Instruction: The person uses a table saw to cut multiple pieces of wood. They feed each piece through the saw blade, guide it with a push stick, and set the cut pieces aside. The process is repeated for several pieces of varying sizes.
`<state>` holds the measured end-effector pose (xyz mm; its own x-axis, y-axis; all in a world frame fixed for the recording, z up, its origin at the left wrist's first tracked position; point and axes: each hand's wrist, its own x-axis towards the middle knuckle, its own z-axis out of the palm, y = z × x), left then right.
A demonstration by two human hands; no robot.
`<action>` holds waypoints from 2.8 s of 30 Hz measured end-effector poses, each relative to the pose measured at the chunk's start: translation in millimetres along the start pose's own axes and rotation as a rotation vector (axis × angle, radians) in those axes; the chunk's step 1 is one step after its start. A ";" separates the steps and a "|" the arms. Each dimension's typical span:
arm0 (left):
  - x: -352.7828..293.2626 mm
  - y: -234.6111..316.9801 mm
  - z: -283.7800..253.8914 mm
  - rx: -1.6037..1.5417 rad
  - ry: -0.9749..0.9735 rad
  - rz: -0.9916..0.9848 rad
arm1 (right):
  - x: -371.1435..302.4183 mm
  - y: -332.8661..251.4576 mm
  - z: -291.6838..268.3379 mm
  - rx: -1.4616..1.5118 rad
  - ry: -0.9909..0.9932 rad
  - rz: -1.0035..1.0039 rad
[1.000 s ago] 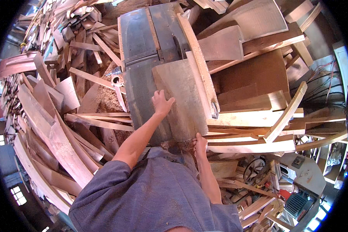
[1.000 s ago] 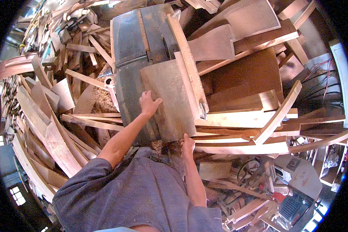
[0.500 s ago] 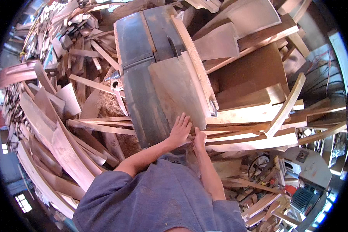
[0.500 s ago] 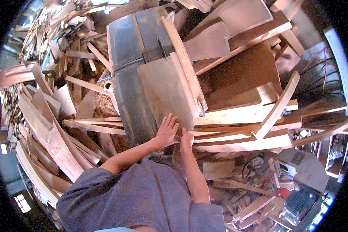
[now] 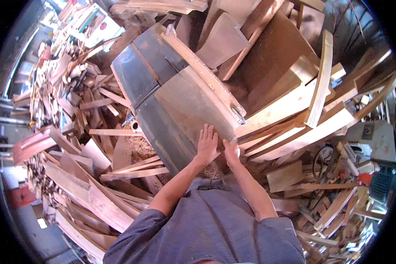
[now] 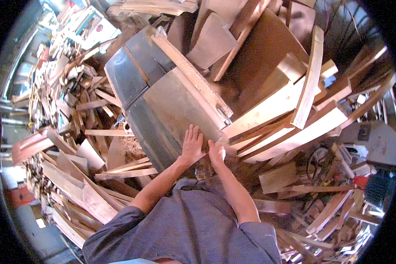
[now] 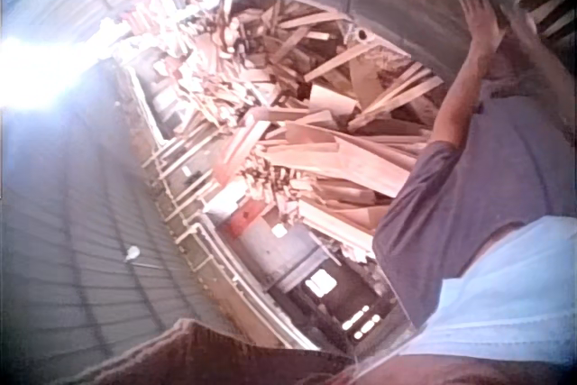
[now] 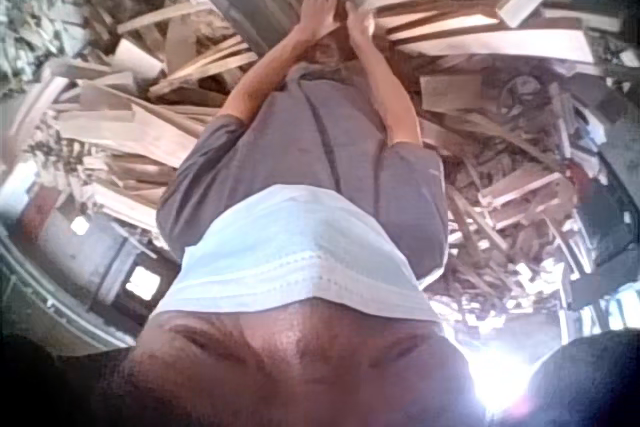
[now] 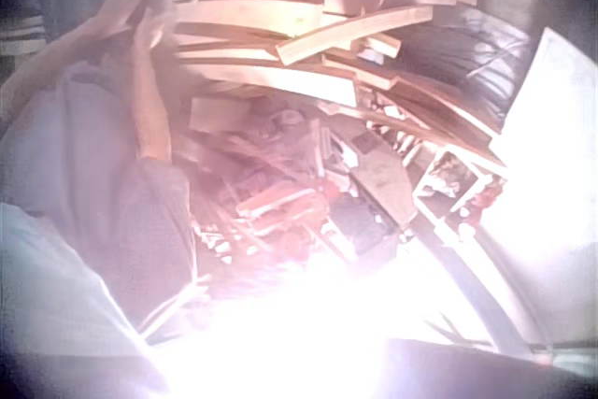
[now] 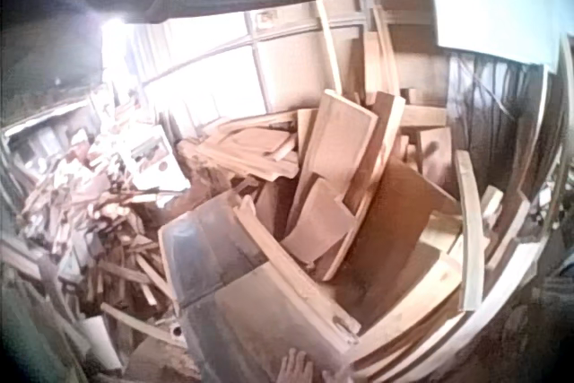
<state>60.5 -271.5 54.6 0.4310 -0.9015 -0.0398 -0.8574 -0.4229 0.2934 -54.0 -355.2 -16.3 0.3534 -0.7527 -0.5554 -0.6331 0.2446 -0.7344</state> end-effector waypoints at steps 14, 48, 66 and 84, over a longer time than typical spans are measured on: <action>16.7 -13.4 -10.1 0.042 -0.011 -0.005 | 12.3 -26.1 10.1 -0.066 -0.086 0.021; 30.3 -53.7 4.2 0.089 0.104 -0.057 | 48.5 -57.7 17.6 0.160 -0.363 0.077; 44.4 -79.4 36.6 0.183 0.243 -0.077 | 59.9 -67.0 39.1 0.164 -0.405 0.098; 50.2 -86.7 19.1 0.196 0.236 -0.073 | 63.4 -81.7 44.4 0.180 -0.437 0.058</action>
<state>151.1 -281.8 9.0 0.5274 -0.8312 0.1760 -0.8496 -0.5164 0.1074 50.6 -395.8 -8.8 0.6016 -0.4168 -0.6814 -0.5449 0.4096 -0.7316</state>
